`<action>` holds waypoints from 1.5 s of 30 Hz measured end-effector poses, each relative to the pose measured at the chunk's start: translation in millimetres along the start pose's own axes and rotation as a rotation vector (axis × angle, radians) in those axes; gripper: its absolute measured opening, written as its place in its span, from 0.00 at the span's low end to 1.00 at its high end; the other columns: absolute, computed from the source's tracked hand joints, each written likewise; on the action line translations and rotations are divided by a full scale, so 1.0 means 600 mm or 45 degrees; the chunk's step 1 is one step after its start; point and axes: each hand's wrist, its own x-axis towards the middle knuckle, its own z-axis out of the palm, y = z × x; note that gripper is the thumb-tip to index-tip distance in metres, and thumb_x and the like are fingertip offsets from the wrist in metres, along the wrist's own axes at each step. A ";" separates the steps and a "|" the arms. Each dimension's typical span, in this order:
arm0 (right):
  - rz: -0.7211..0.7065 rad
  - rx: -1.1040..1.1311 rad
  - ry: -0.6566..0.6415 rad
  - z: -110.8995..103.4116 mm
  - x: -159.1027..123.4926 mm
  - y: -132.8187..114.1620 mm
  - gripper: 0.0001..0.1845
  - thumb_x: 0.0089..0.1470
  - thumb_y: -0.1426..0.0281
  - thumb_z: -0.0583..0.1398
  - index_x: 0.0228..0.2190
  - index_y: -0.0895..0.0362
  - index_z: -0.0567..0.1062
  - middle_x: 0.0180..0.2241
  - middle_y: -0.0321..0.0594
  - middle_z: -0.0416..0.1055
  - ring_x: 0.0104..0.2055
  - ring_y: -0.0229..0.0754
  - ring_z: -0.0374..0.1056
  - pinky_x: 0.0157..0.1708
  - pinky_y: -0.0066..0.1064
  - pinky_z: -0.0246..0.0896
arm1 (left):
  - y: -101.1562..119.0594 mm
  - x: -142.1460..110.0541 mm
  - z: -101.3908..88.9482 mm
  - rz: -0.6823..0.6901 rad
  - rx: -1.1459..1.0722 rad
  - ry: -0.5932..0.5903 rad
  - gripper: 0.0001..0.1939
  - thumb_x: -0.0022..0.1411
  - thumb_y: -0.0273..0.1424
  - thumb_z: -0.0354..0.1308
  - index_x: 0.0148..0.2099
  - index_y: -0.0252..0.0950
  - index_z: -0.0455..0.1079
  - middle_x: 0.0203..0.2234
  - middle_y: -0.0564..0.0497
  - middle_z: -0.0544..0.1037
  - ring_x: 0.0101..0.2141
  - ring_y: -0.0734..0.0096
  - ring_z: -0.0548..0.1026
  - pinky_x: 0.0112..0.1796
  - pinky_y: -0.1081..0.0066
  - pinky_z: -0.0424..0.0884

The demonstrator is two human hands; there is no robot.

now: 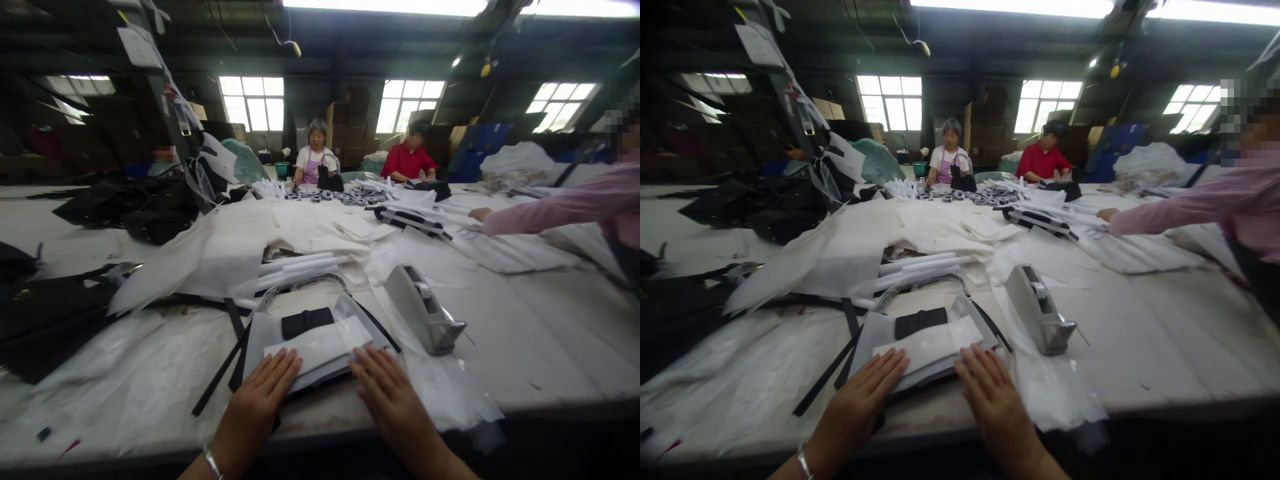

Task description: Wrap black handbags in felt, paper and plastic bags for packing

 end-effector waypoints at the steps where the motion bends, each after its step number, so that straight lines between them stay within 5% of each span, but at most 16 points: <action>1: -0.022 0.057 0.021 0.001 -0.004 -0.024 0.28 0.60 0.81 0.54 0.60 0.59 0.65 0.62 0.48 0.64 0.68 0.53 0.53 0.62 0.51 0.57 | -0.001 -0.002 0.001 0.010 0.017 0.021 0.37 0.59 0.10 0.39 0.68 0.35 0.56 0.64 0.48 0.65 0.62 0.65 0.65 0.57 0.60 0.70; 5: -0.082 0.301 0.074 0.014 0.013 -0.089 0.22 0.58 0.82 0.52 0.52 0.60 0.73 0.55 0.50 0.73 0.60 0.52 0.66 0.55 0.48 0.68 | -0.005 -0.005 0.002 0.039 0.073 0.053 0.36 0.60 0.12 0.39 0.68 0.34 0.57 0.64 0.49 0.64 0.62 0.65 0.65 0.59 0.61 0.68; 10: 0.041 0.483 0.136 0.003 0.035 -0.081 0.18 0.59 0.80 0.55 0.49 0.59 0.74 0.48 0.49 0.78 0.47 0.46 0.75 0.45 0.37 0.75 | 0.001 -0.007 0.008 0.053 0.115 0.144 0.35 0.61 0.12 0.39 0.69 0.34 0.56 0.64 0.50 0.65 0.62 0.68 0.64 0.65 0.64 0.53; 15: 0.299 0.345 0.217 -0.056 -0.005 0.010 0.18 0.61 0.78 0.57 0.51 0.54 0.74 0.48 0.44 0.77 0.49 0.42 0.75 0.49 0.32 0.73 | -0.012 -0.005 0.013 0.114 0.118 0.188 0.36 0.60 0.13 0.39 0.69 0.35 0.56 0.62 0.52 0.68 0.60 0.72 0.67 0.66 0.67 0.47; 19: 0.802 0.048 0.335 -0.116 -0.046 0.121 0.13 0.64 0.69 0.57 0.48 0.53 0.76 0.49 0.44 0.77 0.52 0.47 0.73 0.55 0.42 0.69 | -0.026 -0.004 0.017 0.178 0.094 0.189 0.35 0.58 0.15 0.41 0.67 0.35 0.61 0.62 0.52 0.68 0.59 0.72 0.69 0.65 0.69 0.48; 22: 1.012 -0.019 0.268 -0.139 -0.073 0.164 0.14 0.64 0.62 0.55 0.45 0.54 0.76 0.47 0.46 0.78 0.45 0.51 0.76 0.47 0.45 0.74 | -0.027 -0.007 0.022 0.170 0.105 0.190 0.36 0.57 0.15 0.41 0.67 0.35 0.60 0.62 0.52 0.68 0.58 0.71 0.70 0.66 0.67 0.45; 25: 0.931 0.047 0.112 -0.133 -0.098 0.153 0.14 0.61 0.59 0.59 0.44 0.52 0.77 0.43 0.42 0.80 0.41 0.49 0.78 0.42 0.40 0.76 | -0.025 -0.010 0.026 0.155 0.109 0.179 0.37 0.57 0.15 0.41 0.69 0.34 0.57 0.62 0.52 0.67 0.58 0.71 0.70 0.67 0.66 0.44; 32: 0.557 -0.076 -0.199 -0.086 -0.093 0.107 0.27 0.54 0.64 0.67 0.55 0.50 0.72 0.56 0.45 0.71 0.57 0.54 0.68 0.55 0.47 0.67 | -0.027 -0.012 0.028 0.150 0.091 0.162 0.32 0.60 0.20 0.45 0.67 0.34 0.60 0.62 0.51 0.68 0.58 0.70 0.70 0.67 0.67 0.44; 38: 0.321 -0.026 -0.258 -0.062 -0.068 0.124 0.08 0.56 0.76 0.64 0.34 0.49 0.79 0.41 0.33 0.80 0.50 0.49 0.73 0.58 0.52 0.61 | -0.019 -0.003 0.014 0.111 0.078 0.169 0.30 0.61 0.19 0.44 0.65 0.34 0.64 0.62 0.52 0.68 0.58 0.71 0.70 0.67 0.68 0.44; 42: 0.390 0.086 -0.140 -0.064 -0.058 0.103 0.12 0.61 0.76 0.57 0.35 0.50 0.79 0.37 0.36 0.81 0.45 0.48 0.75 0.57 0.52 0.61 | -0.011 0.000 0.003 0.053 0.072 0.148 0.33 0.58 0.16 0.43 0.65 0.35 0.64 0.63 0.53 0.67 0.60 0.71 0.68 0.67 0.68 0.44; 45: 0.736 0.575 -0.164 -0.061 -0.041 0.040 0.11 0.64 0.66 0.56 0.40 0.51 0.78 0.38 0.42 0.80 0.39 0.47 0.76 0.44 0.40 0.72 | -0.006 -0.002 0.002 0.002 0.051 0.139 0.36 0.56 0.15 0.42 0.66 0.36 0.62 0.63 0.53 0.66 0.60 0.71 0.67 0.66 0.67 0.50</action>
